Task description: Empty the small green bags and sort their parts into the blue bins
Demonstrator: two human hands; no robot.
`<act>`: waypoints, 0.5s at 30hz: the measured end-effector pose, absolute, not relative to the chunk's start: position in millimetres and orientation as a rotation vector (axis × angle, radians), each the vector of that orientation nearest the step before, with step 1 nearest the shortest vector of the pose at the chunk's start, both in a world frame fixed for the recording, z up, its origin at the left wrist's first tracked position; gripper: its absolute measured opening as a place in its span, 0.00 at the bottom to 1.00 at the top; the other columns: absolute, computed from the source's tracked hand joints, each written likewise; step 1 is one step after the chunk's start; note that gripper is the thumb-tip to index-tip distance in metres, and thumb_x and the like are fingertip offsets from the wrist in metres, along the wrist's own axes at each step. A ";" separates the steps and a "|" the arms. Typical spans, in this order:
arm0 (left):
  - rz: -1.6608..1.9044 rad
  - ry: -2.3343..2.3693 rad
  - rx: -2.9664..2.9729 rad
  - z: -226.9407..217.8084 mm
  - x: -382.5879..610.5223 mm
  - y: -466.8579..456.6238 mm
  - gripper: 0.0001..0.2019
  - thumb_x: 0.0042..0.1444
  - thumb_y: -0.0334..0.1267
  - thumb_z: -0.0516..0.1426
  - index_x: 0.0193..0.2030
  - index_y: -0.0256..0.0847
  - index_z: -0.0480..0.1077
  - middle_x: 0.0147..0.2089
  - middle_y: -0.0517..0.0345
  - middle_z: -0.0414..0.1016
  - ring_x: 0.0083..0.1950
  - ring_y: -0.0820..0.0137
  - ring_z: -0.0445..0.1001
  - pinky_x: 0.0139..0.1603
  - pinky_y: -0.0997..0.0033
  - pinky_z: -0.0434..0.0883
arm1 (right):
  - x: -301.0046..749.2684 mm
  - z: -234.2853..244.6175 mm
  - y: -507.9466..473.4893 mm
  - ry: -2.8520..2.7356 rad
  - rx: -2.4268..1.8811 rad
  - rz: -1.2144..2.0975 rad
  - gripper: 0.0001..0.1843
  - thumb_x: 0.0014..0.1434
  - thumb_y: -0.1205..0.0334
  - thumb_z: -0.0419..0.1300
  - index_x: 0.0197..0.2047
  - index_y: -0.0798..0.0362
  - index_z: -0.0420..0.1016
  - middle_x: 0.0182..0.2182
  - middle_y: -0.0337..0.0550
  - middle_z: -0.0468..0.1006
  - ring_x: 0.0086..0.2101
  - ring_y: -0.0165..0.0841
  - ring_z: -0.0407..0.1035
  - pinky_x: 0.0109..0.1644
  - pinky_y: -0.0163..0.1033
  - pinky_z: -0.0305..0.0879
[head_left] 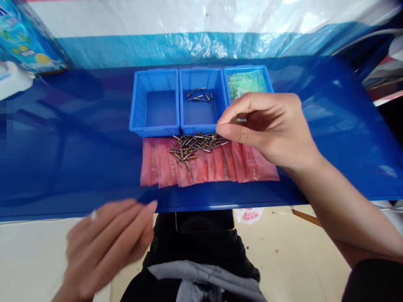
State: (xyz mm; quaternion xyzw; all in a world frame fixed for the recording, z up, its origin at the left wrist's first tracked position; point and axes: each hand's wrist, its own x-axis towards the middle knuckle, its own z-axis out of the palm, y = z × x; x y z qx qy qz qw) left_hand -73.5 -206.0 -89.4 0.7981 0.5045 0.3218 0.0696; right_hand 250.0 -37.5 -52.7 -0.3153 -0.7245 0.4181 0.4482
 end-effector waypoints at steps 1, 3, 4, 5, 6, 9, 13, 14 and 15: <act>1.009 1.316 2.786 -79.2 -65.5 -177.5 0.24 0.55 0.31 0.72 0.58 0.50 0.81 0.40 0.61 0.86 0.41 0.62 0.86 0.46 0.63 0.85 | 251.1 -53.4 -35.5 -1.768 -0.799 1.061 0.07 0.61 0.61 0.77 0.36 0.53 0.85 0.29 0.40 0.84 0.27 0.30 0.75 0.28 0.37 0.71; 0.980 1.094 3.152 -61.9 -46.0 -118.4 0.15 0.62 0.34 0.69 0.55 0.43 0.80 0.44 0.56 0.86 0.43 0.61 0.86 0.40 0.62 0.83 | 251.3 -55.9 -33.4 -1.686 -0.823 1.078 0.04 0.64 0.63 0.75 0.42 0.51 0.87 0.32 0.40 0.88 0.25 0.29 0.76 0.25 0.36 0.70; 0.828 1.088 3.198 -54.4 -36.5 -90.8 0.12 0.66 0.36 0.66 0.55 0.43 0.79 0.49 0.53 0.86 0.49 0.58 0.86 0.42 0.60 0.83 | 250.5 -57.2 -33.8 -1.644 -0.823 1.038 0.06 0.66 0.64 0.73 0.47 0.50 0.87 0.35 0.40 0.89 0.24 0.29 0.77 0.24 0.35 0.71; 0.701 1.091 3.205 -47.7 -28.1 -66.0 0.11 0.69 0.39 0.63 0.55 0.43 0.79 0.54 0.50 0.85 0.55 0.54 0.85 0.44 0.58 0.84 | 249.4 -58.4 -35.3 -1.626 -0.826 0.958 0.09 0.68 0.66 0.70 0.51 0.49 0.87 0.37 0.40 0.90 0.26 0.29 0.78 0.26 0.35 0.72; 0.629 1.047 3.184 -41.7 -21.3 -44.6 0.12 0.72 0.43 0.60 0.57 0.43 0.78 0.60 0.49 0.82 0.61 0.51 0.83 0.49 0.57 0.86 | 248.2 -59.5 -37.6 -1.663 -0.828 0.849 0.11 0.70 0.67 0.68 0.54 0.48 0.86 0.38 0.40 0.90 0.28 0.29 0.80 0.29 0.35 0.74; 0.372 0.880 3.076 -29.3 -10.9 -2.9 0.23 0.75 0.51 0.58 0.65 0.36 0.75 0.70 0.43 0.75 0.71 0.45 0.76 0.69 0.38 0.79 | 246.0 -64.3 -45.2 -2.074 -0.726 0.410 0.09 0.72 0.69 0.64 0.51 0.52 0.85 0.39 0.41 0.89 0.36 0.31 0.83 0.39 0.37 0.79; 0.250 0.950 3.009 -27.6 -10.1 12.2 0.26 0.79 0.54 0.52 0.64 0.33 0.75 0.65 0.46 0.80 0.75 0.51 0.73 0.73 0.41 0.74 | 246.6 -74.4 -46.4 -2.577 -0.477 0.033 0.11 0.75 0.67 0.60 0.54 0.59 0.83 0.46 0.51 0.86 0.46 0.40 0.83 0.46 0.44 0.81; 0.300 0.985 3.009 -30.1 -10.6 11.9 0.27 0.80 0.55 0.48 0.61 0.32 0.77 0.62 0.45 0.81 0.74 0.50 0.73 0.72 0.41 0.76 | 247.0 -76.4 -45.3 -2.634 -0.457 0.017 0.12 0.76 0.68 0.58 0.55 0.60 0.82 0.47 0.52 0.85 0.47 0.41 0.82 0.46 0.45 0.81; 0.370 1.011 3.009 -33.7 -11.1 10.7 0.30 0.80 0.56 0.46 0.57 0.32 0.79 0.59 0.45 0.83 0.73 0.49 0.75 0.70 0.41 0.77 | 247.3 -77.9 -44.1 -2.674 -0.444 0.009 0.14 0.77 0.69 0.56 0.56 0.60 0.82 0.46 0.53 0.85 0.47 0.41 0.81 0.46 0.45 0.80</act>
